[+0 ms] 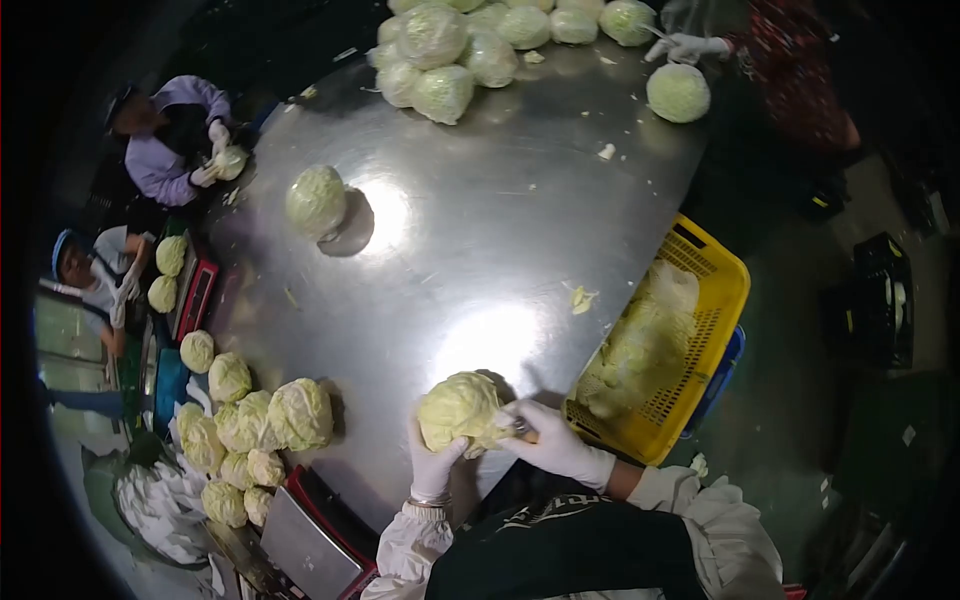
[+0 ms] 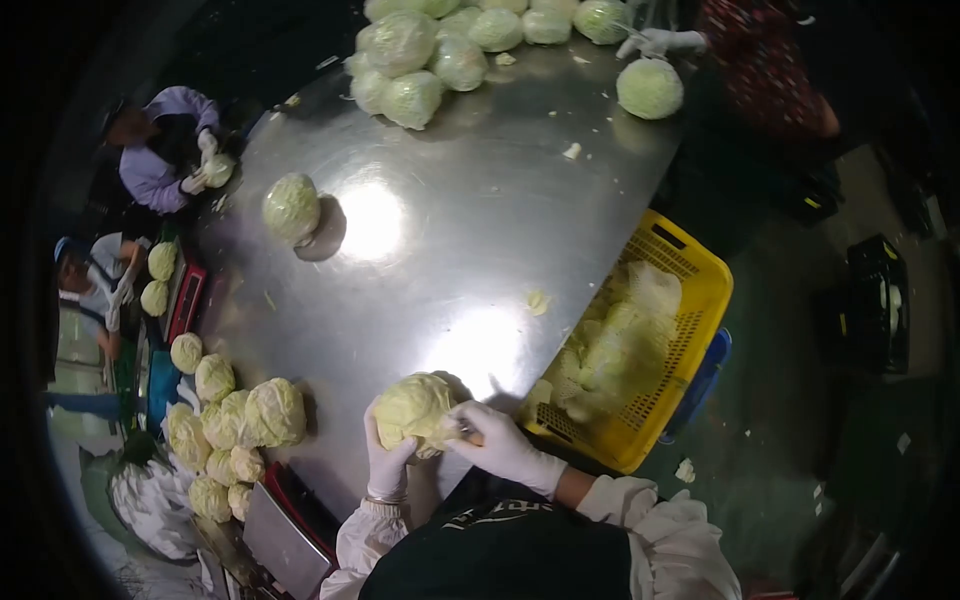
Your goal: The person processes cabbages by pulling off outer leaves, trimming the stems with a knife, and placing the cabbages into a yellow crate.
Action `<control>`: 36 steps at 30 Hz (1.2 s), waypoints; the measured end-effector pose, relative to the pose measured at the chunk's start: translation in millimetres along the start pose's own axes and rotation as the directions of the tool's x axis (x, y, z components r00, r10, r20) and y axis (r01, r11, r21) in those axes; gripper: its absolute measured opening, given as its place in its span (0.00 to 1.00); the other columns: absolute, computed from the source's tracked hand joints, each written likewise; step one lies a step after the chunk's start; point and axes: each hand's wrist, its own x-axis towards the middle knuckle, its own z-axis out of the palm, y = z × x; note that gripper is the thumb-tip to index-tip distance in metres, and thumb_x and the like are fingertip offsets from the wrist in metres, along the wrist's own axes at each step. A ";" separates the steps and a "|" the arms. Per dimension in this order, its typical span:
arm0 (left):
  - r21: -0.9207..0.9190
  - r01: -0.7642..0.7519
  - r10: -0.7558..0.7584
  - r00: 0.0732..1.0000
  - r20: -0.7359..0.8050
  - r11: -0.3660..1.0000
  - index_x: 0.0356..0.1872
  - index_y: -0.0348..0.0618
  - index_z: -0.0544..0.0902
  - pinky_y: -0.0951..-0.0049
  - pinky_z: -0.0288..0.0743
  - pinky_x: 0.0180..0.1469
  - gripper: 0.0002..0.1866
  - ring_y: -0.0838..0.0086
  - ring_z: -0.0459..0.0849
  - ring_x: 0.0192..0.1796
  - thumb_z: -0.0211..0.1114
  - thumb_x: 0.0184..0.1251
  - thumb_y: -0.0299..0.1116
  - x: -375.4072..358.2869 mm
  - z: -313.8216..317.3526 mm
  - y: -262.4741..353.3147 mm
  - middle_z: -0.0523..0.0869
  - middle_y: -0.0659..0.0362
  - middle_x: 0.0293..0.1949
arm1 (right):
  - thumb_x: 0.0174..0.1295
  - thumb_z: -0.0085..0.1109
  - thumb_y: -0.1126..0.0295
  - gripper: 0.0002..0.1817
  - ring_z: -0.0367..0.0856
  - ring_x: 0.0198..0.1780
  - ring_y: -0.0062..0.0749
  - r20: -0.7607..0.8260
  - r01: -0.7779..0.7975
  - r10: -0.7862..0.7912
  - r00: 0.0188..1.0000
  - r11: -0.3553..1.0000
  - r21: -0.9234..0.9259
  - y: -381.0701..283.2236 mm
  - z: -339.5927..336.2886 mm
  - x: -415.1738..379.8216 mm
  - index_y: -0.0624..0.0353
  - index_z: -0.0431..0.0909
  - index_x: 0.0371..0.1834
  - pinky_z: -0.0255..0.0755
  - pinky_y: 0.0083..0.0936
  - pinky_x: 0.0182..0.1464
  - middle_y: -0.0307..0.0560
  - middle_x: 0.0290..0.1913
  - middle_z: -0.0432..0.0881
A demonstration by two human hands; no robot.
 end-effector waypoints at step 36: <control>-0.351 0.183 -0.182 0.983 0.037 0.918 0.79 0.42 0.61 0.58 0.68 0.78 0.41 0.61 0.74 0.74 0.73 0.69 0.30 -39.0 -35.5 23.8 0.73 0.50 0.73 | 0.63 0.73 0.75 0.08 0.83 0.30 0.18 0.206 -0.346 0.358 0.911 0.934 -0.094 -87.8 17.0 19.8 0.67 0.82 0.37 0.76 0.20 0.37 0.42 0.30 0.85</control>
